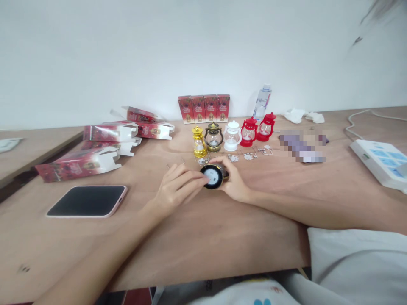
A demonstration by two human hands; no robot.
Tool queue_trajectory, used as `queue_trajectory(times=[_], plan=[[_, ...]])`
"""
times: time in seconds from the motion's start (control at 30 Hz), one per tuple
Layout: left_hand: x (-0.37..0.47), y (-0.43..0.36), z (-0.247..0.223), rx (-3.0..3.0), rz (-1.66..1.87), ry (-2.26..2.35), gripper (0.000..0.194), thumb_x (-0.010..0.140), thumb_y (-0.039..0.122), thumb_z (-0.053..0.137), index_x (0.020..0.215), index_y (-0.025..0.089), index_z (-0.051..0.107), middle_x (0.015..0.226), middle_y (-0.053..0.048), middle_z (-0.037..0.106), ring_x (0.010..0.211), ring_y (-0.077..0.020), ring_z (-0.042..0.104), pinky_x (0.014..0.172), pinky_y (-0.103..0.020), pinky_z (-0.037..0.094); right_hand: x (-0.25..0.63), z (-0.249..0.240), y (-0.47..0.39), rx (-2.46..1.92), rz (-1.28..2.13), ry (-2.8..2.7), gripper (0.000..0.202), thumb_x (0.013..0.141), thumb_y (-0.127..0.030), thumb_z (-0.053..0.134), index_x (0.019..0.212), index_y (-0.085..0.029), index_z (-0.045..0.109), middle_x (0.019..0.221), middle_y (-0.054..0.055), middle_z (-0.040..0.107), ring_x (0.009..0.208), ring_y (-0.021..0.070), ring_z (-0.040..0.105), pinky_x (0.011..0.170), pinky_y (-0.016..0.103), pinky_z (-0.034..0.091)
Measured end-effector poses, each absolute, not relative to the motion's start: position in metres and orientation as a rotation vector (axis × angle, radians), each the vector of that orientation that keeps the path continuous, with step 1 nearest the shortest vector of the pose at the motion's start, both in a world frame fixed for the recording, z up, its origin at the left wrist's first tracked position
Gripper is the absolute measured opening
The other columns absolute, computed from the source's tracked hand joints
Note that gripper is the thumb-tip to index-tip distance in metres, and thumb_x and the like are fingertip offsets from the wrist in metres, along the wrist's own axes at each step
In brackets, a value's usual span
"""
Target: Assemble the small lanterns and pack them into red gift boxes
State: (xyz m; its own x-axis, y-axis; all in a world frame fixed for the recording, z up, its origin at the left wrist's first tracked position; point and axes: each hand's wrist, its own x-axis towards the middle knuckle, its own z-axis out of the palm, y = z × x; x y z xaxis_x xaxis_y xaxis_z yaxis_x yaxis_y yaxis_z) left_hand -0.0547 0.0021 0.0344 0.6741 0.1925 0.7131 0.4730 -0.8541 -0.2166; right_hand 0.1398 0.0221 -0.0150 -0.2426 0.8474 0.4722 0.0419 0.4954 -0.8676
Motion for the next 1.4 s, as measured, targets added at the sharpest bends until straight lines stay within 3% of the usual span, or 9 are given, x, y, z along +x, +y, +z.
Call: queue_trajectory(times=[0.8, 1.0, 1.1, 1.23, 1.3, 1.4], plan=[[-0.053, 0.006, 0.033, -2.449, -0.94, -0.465, 0.023, 0.081, 0.013, 0.054, 0.102, 0.02, 0.061, 0.09, -0.007, 0.069, 0.069, -0.0175, 0.053, 0.058, -0.031, 0.033, 0.14, -0.015, 0.023, -0.785, 0.933, -1.622, 0.047, 0.06, -0.015, 0.073, 0.101, -0.023, 0.051, 0.103, 0.002, 0.061, 0.098, 0.0211, 0.059, 0.086, 0.036, 0.045], [-0.068, 0.022, 0.034, -2.423, -1.13, -0.931, 0.023, 0.088, 0.015, 0.049, 0.108, 0.017, 0.059, 0.097, -0.008, 0.067, 0.087, -0.0192, 0.058, 0.078, -0.033, 0.044, 0.139, -0.019, 0.024, -0.719, 0.957, -1.574, 0.054, 0.061, -0.011, 0.072, 0.108, -0.025, 0.049, 0.11, 0.001, 0.057, 0.108, 0.0213, 0.055, 0.095, 0.037, 0.043], [-0.084, 0.045, 0.023, -2.381, -0.836, -1.262, 0.023, 0.091, 0.026, 0.045, 0.097, 0.018, 0.065, 0.097, -0.008, 0.068, 0.088, -0.0237, 0.057, 0.08, -0.038, 0.041, 0.138, -0.02, 0.025, -0.715, 0.965, -1.548, 0.054, 0.062, -0.011, 0.072, 0.108, -0.026, 0.049, 0.114, 0.001, 0.057, 0.113, 0.0219, 0.053, 0.099, 0.038, 0.04], [-0.097, 0.063, 0.013, -2.412, -0.403, -1.598, 0.034, 0.088, 0.042, 0.047, 0.105, 0.018, 0.064, 0.113, -0.011, 0.065, 0.103, -0.0305, 0.056, 0.086, -0.044, 0.038, 0.138, -0.022, 0.026, -0.731, 0.997, -1.538, 0.055, 0.06, -0.011, 0.073, 0.106, -0.027, 0.049, 0.113, 0.001, 0.057, 0.112, 0.0221, 0.054, 0.098, 0.039, 0.042], [-0.099, 0.063, 0.016, -2.453, -0.318, -1.656, 0.036, 0.086, 0.048, 0.049, 0.099, 0.019, 0.066, 0.111, -0.01, 0.065, 0.104, -0.0301, 0.056, 0.088, -0.045, 0.037, 0.138, -0.023, 0.026, -0.736, 1.01, -1.532, 0.055, 0.059, -0.01, 0.073, 0.105, -0.027, 0.049, 0.111, 0.0, 0.057, 0.111, 0.0219, 0.054, 0.097, 0.038, 0.042], [-0.098, 0.059, 0.025, -2.513, -0.23, -1.655, 0.03, 0.084, 0.045, 0.052, 0.083, 0.021, 0.069, 0.102, -0.008, 0.068, 0.101, -0.0289, 0.058, 0.088, -0.045, 0.037, 0.138, -0.023, 0.027, -0.733, 0.998, -1.535, 0.055, 0.058, -0.01, 0.074, 0.104, -0.026, 0.049, 0.109, 0.0, 0.057, 0.11, 0.0218, 0.054, 0.097, 0.038, 0.042]])
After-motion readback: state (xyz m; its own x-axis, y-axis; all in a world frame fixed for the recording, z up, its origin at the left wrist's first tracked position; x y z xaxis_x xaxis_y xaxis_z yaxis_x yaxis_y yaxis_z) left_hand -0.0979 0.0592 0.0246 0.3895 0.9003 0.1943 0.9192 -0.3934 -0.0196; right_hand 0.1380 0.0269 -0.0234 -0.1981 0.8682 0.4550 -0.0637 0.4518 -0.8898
